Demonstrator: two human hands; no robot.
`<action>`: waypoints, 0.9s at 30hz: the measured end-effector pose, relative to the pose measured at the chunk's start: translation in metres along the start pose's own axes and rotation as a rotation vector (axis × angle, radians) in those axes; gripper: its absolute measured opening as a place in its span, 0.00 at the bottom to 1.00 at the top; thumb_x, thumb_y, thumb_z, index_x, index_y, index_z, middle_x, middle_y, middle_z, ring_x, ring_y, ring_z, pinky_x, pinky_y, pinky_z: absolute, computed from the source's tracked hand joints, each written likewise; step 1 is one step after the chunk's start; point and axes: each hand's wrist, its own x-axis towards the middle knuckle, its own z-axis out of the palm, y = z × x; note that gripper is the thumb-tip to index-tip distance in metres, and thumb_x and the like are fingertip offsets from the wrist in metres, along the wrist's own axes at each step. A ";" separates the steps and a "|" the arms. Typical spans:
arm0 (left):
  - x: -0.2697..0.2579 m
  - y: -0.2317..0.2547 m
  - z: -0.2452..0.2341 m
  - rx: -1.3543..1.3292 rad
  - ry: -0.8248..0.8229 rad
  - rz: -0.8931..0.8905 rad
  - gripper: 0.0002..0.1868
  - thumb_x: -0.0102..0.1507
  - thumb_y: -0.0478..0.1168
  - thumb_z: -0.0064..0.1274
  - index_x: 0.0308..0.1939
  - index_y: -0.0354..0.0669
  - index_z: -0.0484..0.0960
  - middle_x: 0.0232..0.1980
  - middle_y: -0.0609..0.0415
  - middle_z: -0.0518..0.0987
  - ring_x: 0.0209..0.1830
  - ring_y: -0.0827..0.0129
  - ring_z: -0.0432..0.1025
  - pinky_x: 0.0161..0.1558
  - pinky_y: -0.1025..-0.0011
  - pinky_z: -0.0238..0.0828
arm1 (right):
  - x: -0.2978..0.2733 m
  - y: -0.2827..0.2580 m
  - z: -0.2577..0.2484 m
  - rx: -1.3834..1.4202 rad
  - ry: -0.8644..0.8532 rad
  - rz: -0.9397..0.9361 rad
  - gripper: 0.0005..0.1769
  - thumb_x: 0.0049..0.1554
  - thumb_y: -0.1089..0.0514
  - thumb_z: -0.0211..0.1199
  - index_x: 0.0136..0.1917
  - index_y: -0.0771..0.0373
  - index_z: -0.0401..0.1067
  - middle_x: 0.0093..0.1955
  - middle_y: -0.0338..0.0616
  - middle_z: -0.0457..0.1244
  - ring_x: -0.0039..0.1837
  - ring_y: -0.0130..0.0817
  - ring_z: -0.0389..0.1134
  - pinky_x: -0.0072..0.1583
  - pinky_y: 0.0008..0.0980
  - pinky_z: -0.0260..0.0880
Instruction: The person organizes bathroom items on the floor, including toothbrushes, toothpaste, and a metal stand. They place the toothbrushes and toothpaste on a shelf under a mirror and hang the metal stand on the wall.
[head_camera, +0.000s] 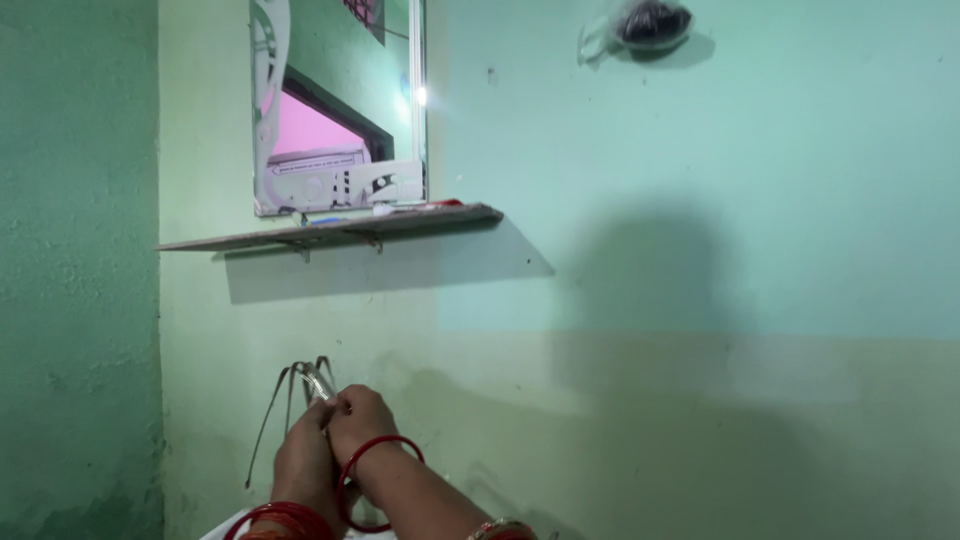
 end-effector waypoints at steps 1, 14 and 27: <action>0.003 -0.005 -0.002 0.011 -0.003 -0.010 0.23 0.71 0.54 0.41 0.63 0.49 0.75 0.55 0.52 0.76 0.50 0.63 0.72 0.45 0.58 0.71 | 0.000 0.004 -0.001 0.034 0.017 0.000 0.12 0.64 0.57 0.51 0.56 0.62 0.72 0.53 0.48 0.69 0.54 0.38 0.72 0.56 0.37 0.71; 0.045 -0.061 -0.024 0.039 -0.123 -0.163 0.17 0.70 0.52 0.40 0.56 0.49 0.73 0.46 0.54 0.77 0.43 0.65 0.73 0.39 0.61 0.71 | 0.010 0.044 0.008 0.065 0.164 0.018 0.16 0.66 0.50 0.49 0.48 0.60 0.74 0.51 0.42 0.70 0.55 0.35 0.71 0.60 0.37 0.69; 0.066 -0.078 -0.032 0.064 -0.130 -0.229 0.12 0.70 0.48 0.41 0.48 0.47 0.74 0.41 0.55 0.75 0.38 0.66 0.70 0.35 0.61 0.66 | 0.039 0.094 0.027 0.080 0.181 0.100 0.13 0.66 0.52 0.50 0.54 0.60 0.73 0.54 0.40 0.70 0.57 0.34 0.71 0.61 0.37 0.69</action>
